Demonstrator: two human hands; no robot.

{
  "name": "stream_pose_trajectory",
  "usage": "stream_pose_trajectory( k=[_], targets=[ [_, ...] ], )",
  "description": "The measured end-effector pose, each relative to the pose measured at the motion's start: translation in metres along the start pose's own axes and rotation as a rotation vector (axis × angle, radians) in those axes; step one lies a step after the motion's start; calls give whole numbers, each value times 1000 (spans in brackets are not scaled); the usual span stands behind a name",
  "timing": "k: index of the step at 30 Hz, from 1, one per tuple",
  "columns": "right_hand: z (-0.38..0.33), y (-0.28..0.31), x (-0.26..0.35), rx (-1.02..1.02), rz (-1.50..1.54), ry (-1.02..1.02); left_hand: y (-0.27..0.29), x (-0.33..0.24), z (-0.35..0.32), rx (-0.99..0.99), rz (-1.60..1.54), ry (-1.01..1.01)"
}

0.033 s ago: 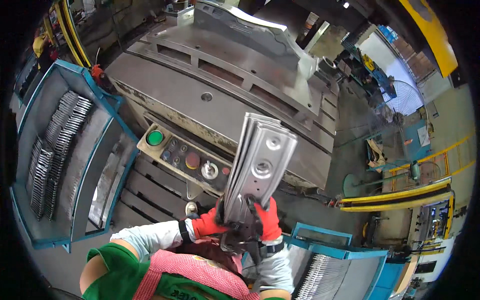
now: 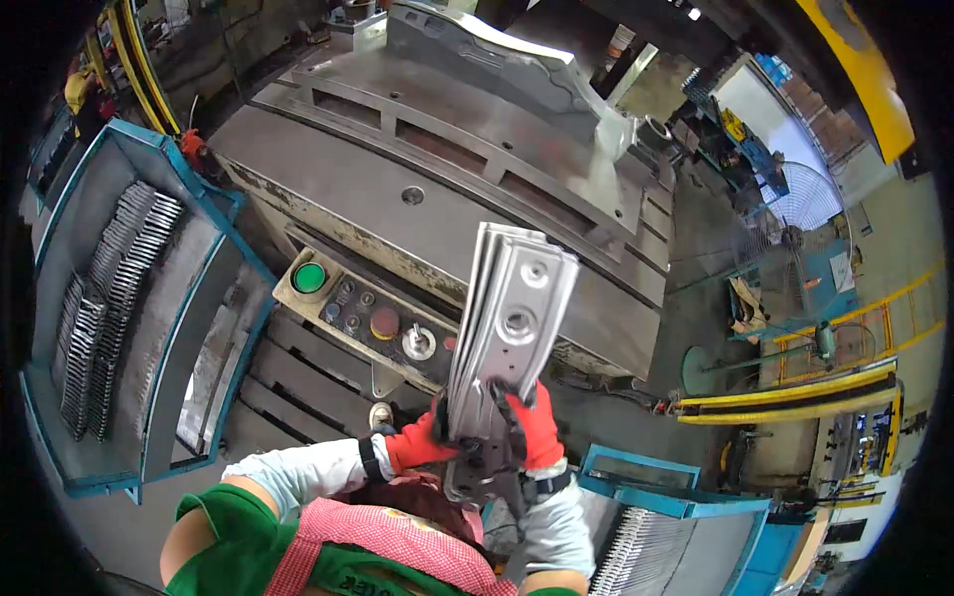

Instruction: Picking metal pieces from a bin and placing them onto a stamping press, operating the machine, and removing finished parts.

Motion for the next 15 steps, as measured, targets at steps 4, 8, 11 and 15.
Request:
stream_pose_trajectory(
  k=[4,8,11,15],
  targets=[
    [94,10,-16,226,143,-266,13,1,37,227,-161,176],
    [173,17,-30,398,-106,-217,12,33,45,396,99,-83],
    [205,24,-29,475,-441,-109,23,18,80,421,32,365],
    [225,10,47,488,-782,-26,26,39,112,139,-416,450]
  ],
)
Point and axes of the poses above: each hand's wrist, its own z-axis towards the middle knuckle, its own y-axis out of the back of the hand, x = y × z, the point moved 4 cm from there along z, towards the middle knuckle, and after that the axes turned 14 degrees about -y, right-handed, at the moved point
